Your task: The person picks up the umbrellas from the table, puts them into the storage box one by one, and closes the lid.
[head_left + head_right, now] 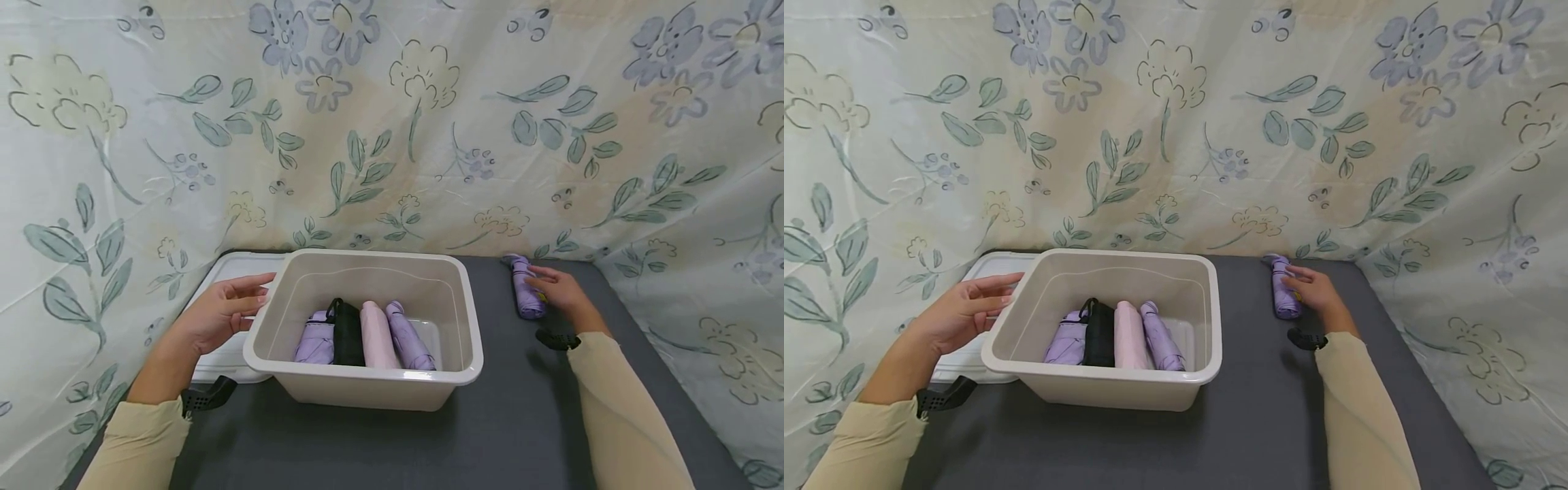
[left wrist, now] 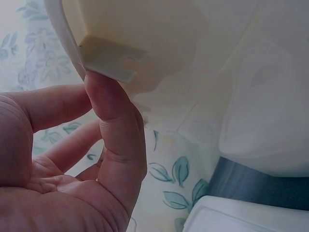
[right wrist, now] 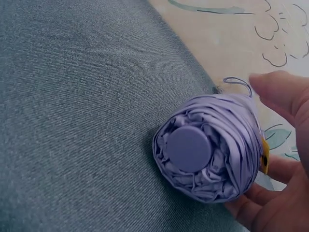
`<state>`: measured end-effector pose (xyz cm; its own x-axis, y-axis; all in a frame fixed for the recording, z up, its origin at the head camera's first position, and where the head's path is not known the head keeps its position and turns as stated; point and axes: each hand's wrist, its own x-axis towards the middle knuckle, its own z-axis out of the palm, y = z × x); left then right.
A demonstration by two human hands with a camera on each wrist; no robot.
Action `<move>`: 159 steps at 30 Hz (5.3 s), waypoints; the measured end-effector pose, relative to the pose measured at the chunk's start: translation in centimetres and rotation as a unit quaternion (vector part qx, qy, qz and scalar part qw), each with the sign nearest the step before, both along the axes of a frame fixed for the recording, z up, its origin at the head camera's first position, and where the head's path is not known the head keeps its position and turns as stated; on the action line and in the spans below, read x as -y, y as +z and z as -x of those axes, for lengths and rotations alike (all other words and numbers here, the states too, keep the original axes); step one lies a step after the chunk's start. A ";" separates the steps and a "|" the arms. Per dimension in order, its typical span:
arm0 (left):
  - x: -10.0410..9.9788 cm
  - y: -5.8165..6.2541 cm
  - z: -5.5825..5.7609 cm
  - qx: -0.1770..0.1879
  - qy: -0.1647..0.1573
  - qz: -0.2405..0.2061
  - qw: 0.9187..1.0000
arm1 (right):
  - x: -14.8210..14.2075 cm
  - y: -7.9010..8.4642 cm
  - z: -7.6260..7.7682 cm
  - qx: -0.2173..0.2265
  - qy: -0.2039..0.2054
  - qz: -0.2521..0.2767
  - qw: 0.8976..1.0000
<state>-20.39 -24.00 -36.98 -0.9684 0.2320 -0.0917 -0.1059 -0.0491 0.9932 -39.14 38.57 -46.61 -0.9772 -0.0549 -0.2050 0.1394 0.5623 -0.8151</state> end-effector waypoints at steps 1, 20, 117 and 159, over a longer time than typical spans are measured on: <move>0.0 0.0 0.0 0.001 0.001 0.001 1.000 | 0.1 0.1 0.0 0.000 0.005 -0.006 1.000; 0.0 0.2 0.1 0.006 0.003 0.012 1.000 | 0.6 0.1 1.2 0.034 -0.009 -0.061 0.997; -0.2 0.0 -0.1 0.010 0.012 0.020 1.000 | 3.8 1.9 1.0 0.036 -0.027 -0.123 0.991; 0.1 0.0 0.5 0.014 0.008 0.031 0.999 | 4.3 4.0 -3.8 0.065 0.019 0.158 0.985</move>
